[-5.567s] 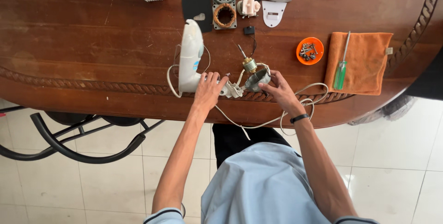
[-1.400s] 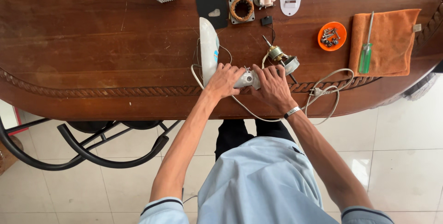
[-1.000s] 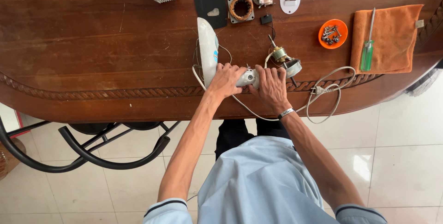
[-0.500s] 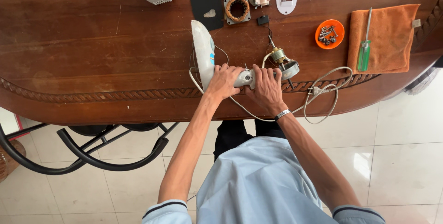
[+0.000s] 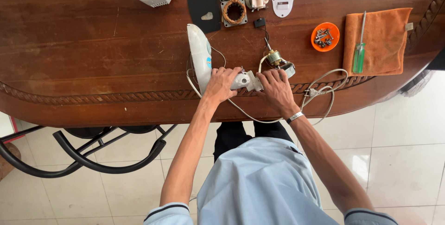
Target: The person disassembles an electric fan by removing screws and separating the motor housing from the base. They use a screwdriver to loosen fasteners and then pull apart the connected components, leaving the parts on the table.
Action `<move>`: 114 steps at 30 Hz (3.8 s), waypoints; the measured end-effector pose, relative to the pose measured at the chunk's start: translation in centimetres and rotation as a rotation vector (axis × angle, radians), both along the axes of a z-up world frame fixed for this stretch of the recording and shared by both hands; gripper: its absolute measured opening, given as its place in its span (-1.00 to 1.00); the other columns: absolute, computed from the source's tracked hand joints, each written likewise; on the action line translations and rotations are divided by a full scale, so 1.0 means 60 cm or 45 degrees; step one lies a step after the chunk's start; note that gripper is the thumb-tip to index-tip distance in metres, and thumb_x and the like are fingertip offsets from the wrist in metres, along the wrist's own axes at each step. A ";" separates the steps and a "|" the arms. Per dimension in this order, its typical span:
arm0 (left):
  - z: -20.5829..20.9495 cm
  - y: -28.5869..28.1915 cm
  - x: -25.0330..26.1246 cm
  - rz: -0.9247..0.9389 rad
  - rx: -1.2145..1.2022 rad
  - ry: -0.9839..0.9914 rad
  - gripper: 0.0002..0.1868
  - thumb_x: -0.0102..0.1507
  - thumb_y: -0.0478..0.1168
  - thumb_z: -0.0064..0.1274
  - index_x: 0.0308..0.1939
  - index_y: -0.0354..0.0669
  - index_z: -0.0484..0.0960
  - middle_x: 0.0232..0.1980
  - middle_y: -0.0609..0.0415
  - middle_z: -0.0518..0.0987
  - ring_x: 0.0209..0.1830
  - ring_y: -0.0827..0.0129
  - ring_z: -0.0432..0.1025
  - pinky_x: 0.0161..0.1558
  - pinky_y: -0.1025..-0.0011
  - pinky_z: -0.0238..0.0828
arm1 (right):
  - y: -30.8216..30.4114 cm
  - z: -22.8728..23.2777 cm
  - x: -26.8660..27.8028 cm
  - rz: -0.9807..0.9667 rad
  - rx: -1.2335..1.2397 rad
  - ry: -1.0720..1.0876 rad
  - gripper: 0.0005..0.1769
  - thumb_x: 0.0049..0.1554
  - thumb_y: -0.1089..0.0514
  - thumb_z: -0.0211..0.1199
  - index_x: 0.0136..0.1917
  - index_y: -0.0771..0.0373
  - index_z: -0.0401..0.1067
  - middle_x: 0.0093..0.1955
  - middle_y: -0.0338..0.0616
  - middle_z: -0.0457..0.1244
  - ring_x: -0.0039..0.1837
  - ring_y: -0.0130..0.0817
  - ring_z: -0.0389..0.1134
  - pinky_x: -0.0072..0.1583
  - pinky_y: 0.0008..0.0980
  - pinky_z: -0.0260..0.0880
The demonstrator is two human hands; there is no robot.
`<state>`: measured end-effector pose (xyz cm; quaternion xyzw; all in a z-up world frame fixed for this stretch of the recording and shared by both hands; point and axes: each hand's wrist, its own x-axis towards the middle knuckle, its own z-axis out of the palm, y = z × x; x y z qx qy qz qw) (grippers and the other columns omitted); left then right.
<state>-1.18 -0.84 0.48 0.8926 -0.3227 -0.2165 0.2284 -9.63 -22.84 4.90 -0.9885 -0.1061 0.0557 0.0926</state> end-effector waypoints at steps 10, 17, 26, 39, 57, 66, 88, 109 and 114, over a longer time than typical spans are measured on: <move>-0.037 -0.006 -0.011 0.084 0.038 0.006 0.08 -0.15 -0.15 0.55 0.42 -0.04 0.36 0.07 0.01 0.61 0.07 0.18 0.43 0.21 0.14 0.23 | 0.007 -0.014 -0.010 -0.115 0.055 0.054 -0.36 -0.05 -0.19 0.49 0.21 0.05 0.38 -0.03 -0.17 0.18 0.11 -0.23 0.18 0.20 -0.19 0.16; -0.018 -0.017 -0.009 0.148 0.057 0.004 -0.09 -0.11 -0.12 0.53 0.33 0.19 0.52 0.05 0.04 0.59 0.08 0.18 0.41 0.21 0.09 0.17 | 0.009 -0.032 -0.012 -0.227 0.061 -0.037 -0.37 -0.11 -0.10 0.58 0.19 0.01 0.43 -0.03 -0.23 0.18 0.07 -0.29 0.19 0.12 -0.25 0.17; 0.005 -0.029 -0.007 0.107 0.206 -0.035 -0.05 -0.06 -0.04 0.49 0.40 0.19 0.43 0.15 0.05 0.54 0.18 0.18 0.38 0.21 0.06 0.20 | -0.005 0.009 -0.003 -0.164 0.329 -0.178 -0.25 -0.13 -0.13 0.53 0.27 0.12 0.37 0.22 -0.08 0.20 0.28 -0.09 0.17 0.28 -0.13 0.15; 0.005 -0.170 -0.043 0.066 -0.031 -0.088 0.01 -0.03 0.22 0.41 0.37 -0.12 0.36 0.27 -0.10 0.42 0.34 0.11 0.25 0.40 -0.06 -0.02 | -0.176 -0.088 -0.028 -1.411 1.535 0.590 -0.64 0.37 0.04 -0.08 0.31 0.30 0.20 0.07 -0.09 0.29 0.02 -0.33 0.35 0.04 -0.30 0.45; -0.028 -0.223 -0.081 0.243 -0.351 0.164 -0.44 0.16 -0.26 0.37 0.17 0.04 0.45 -0.02 0.09 0.68 0.08 0.28 0.55 0.44 0.05 0.13 | -0.182 -0.115 -0.071 -0.797 1.720 1.026 -0.72 0.32 0.13 0.10 0.24 0.29 0.41 0.07 -0.15 0.42 0.04 -0.43 0.43 0.14 -0.38 0.45; -0.008 -0.218 -0.073 0.391 -0.561 0.179 -0.24 0.09 -0.27 0.42 0.24 0.10 0.26 0.28 -0.04 0.33 0.27 0.04 0.43 0.20 0.19 0.54 | -0.189 -0.056 -0.057 -0.611 1.603 0.925 -0.74 0.33 0.12 0.06 0.17 0.33 0.41 0.00 -0.15 0.39 0.04 -0.42 0.44 0.16 -0.39 0.47; 0.023 -0.227 -0.085 0.411 -0.446 0.128 -0.17 -0.01 -0.30 0.42 0.32 -0.02 0.40 0.23 0.01 0.51 0.14 0.11 0.47 0.18 0.12 0.42 | -0.202 -0.073 -0.131 -0.629 1.530 0.945 -0.77 0.34 0.10 0.05 0.15 0.28 0.34 -0.01 -0.22 0.39 0.07 -0.43 0.45 0.12 -0.38 0.40; -0.017 -0.208 -0.140 0.378 -0.439 -0.444 -0.04 -0.01 -0.19 0.53 0.38 0.06 0.30 0.31 0.01 0.35 0.18 0.19 0.38 0.19 0.12 0.32 | -0.138 -0.131 -0.058 -0.887 1.819 0.796 -0.43 0.11 0.55 -0.03 0.35 0.25 0.31 0.24 -0.16 0.32 0.27 -0.37 0.34 0.32 -0.32 0.37; 0.005 -0.190 -0.135 0.363 -0.566 -0.434 0.01 0.02 -0.18 0.50 0.42 0.05 0.16 0.33 -0.07 0.30 0.33 0.05 0.34 0.34 0.11 0.37 | -0.126 -0.169 -0.056 -0.995 2.101 0.726 -0.67 0.24 0.45 -0.01 0.20 0.29 0.43 0.15 -0.11 0.38 0.16 -0.34 0.41 0.20 -0.27 0.48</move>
